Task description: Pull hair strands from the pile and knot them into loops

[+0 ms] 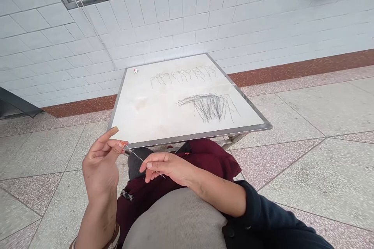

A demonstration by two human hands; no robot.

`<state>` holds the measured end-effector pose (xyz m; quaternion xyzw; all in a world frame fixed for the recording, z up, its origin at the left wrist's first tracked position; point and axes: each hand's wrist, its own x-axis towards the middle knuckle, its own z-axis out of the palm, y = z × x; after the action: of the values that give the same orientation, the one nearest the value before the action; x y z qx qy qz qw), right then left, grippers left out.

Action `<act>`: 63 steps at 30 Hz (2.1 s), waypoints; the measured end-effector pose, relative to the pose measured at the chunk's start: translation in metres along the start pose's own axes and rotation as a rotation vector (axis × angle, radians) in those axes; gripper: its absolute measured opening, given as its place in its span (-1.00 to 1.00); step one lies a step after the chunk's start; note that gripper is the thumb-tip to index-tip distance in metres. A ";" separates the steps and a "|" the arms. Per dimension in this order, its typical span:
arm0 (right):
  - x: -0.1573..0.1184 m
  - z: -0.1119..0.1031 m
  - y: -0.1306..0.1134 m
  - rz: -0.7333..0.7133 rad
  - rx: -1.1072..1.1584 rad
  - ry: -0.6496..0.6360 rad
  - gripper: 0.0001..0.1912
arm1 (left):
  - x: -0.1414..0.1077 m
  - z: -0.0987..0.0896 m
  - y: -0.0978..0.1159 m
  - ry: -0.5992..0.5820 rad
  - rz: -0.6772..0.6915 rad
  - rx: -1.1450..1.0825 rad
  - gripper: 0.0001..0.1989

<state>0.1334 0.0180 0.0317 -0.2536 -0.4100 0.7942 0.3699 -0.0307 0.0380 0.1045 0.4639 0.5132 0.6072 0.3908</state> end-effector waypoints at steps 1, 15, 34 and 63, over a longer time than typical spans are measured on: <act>-0.002 -0.001 0.002 0.018 -0.021 -0.004 -0.71 | 0.001 -0.001 0.000 0.033 0.031 -0.002 -0.64; -0.017 -0.027 0.004 -0.159 -0.579 0.451 -0.67 | 0.014 -0.014 -0.005 0.025 0.018 0.101 -0.54; 0.007 -0.001 -0.017 -0.308 -0.835 0.445 -0.88 | 0.001 -0.002 -0.022 -0.356 -0.183 0.108 -0.43; 0.012 -0.011 -0.008 -0.454 -0.929 0.481 -0.87 | -0.003 0.003 -0.025 -0.456 -0.143 0.288 -0.53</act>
<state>0.1368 0.0362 0.0312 -0.4690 -0.6647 0.3509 0.4639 -0.0269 0.0406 0.0796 0.6021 0.5244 0.3789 0.4679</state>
